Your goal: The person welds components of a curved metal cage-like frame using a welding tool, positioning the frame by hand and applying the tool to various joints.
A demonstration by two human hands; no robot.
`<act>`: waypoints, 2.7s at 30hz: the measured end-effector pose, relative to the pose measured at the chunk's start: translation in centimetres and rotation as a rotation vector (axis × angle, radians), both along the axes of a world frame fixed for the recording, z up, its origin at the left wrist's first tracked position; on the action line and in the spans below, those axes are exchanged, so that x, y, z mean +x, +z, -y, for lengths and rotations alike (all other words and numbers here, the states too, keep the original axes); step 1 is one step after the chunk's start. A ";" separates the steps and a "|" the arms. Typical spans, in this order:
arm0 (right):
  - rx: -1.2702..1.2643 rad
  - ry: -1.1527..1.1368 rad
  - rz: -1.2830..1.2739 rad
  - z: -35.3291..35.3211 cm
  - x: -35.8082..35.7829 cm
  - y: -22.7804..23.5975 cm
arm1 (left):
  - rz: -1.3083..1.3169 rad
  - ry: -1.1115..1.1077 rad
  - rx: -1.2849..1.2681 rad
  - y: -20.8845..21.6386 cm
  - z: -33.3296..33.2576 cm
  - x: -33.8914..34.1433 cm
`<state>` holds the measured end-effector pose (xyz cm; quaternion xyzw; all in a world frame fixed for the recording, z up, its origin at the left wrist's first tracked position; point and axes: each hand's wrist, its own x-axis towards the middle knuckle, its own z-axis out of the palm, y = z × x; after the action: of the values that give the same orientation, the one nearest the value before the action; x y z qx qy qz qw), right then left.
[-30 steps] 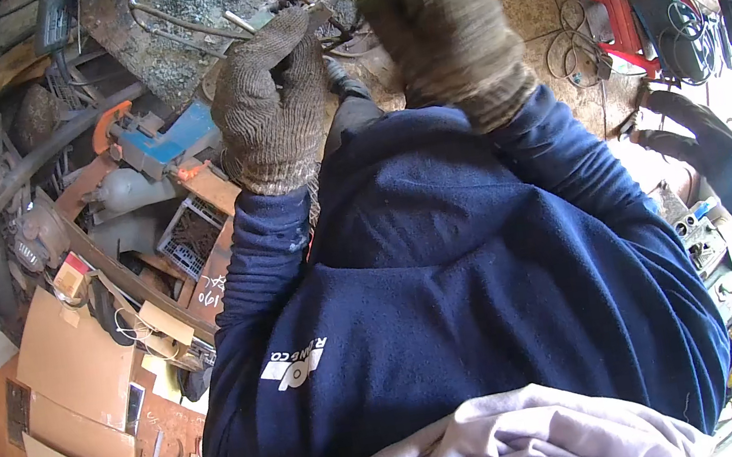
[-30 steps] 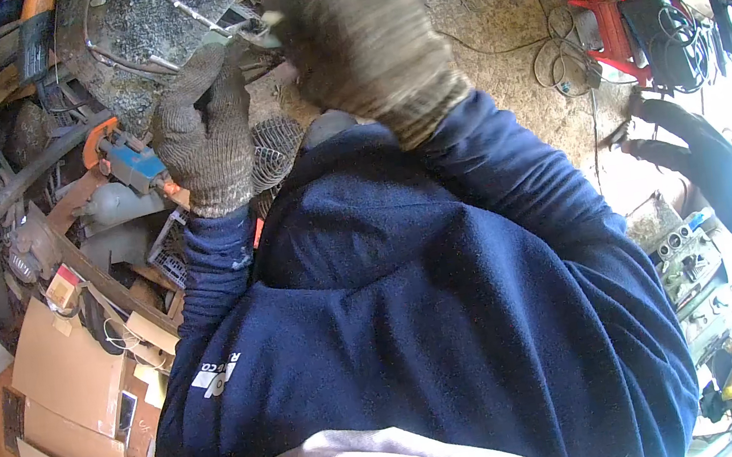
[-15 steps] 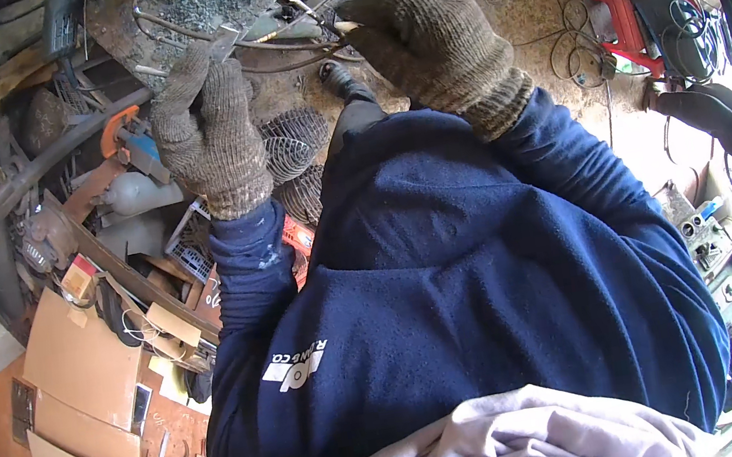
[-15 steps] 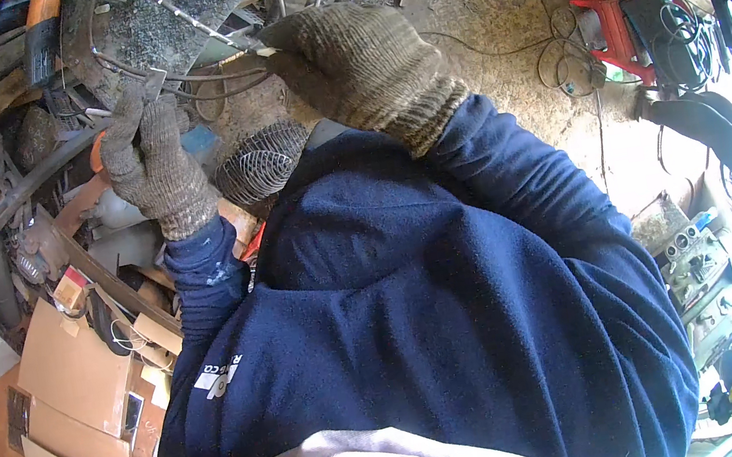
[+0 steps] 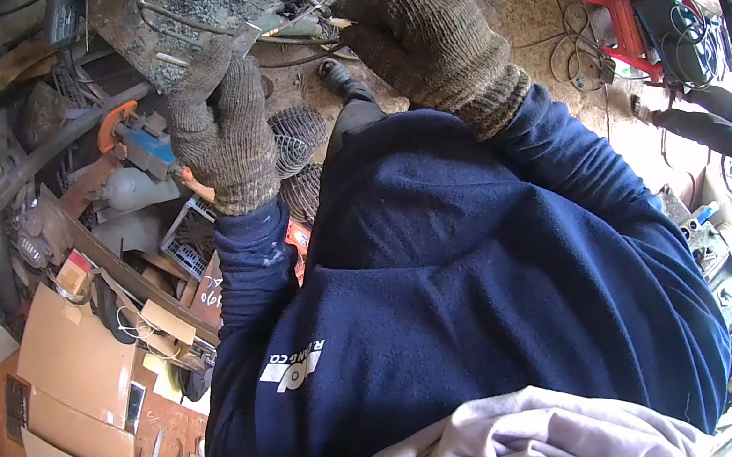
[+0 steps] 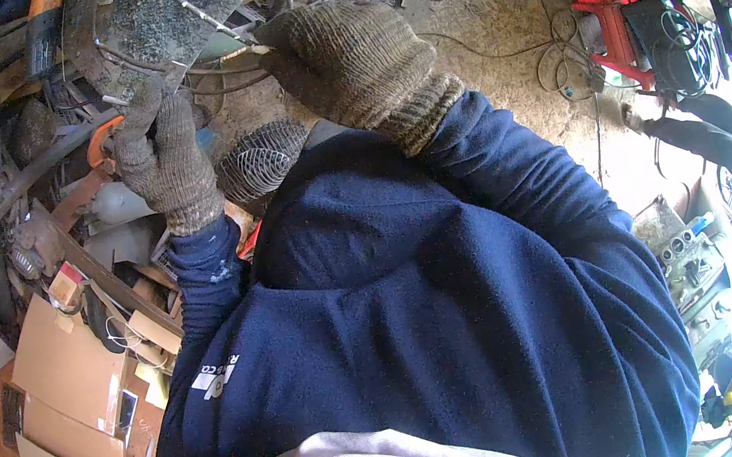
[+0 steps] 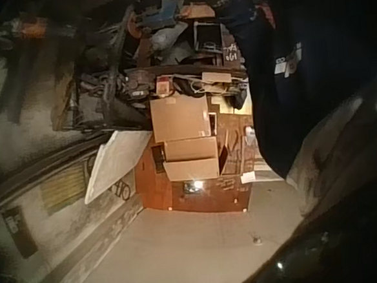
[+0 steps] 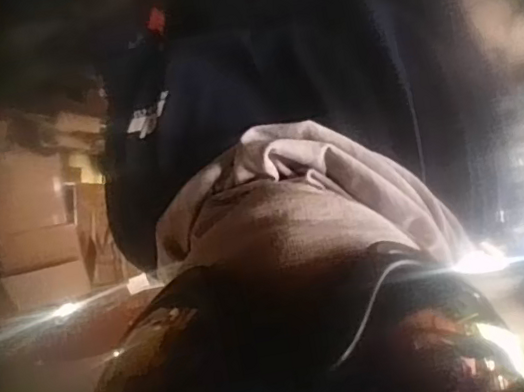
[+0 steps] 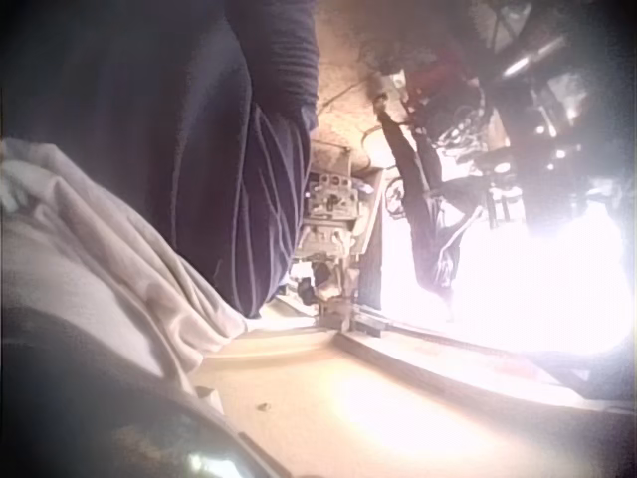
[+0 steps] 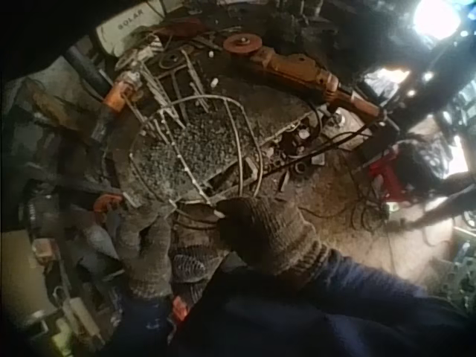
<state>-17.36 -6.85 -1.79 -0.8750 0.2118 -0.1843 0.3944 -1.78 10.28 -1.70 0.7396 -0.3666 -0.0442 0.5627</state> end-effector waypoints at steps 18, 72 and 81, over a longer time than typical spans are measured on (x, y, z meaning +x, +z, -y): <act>0.568 -0.341 0.078 3.8 -6.7 -0.6 | 0.020 0.000 -0.073 0.8 -0.1 1.5; 0.449 -0.560 0.022 -10.5 10.2 6.6 | -1.227 -0.402 0.141 1.4 0.9 16.0; -0.117 -0.300 -0.267 -6.3 16.5 8.6 | -1.249 -0.431 -0.045 -0.1 1.1 15.6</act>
<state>-0.82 -0.55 6.81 -0.8718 0.3791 -0.1353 0.2793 13.77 9.18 -1.79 0.4729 -0.1119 -0.5687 0.6636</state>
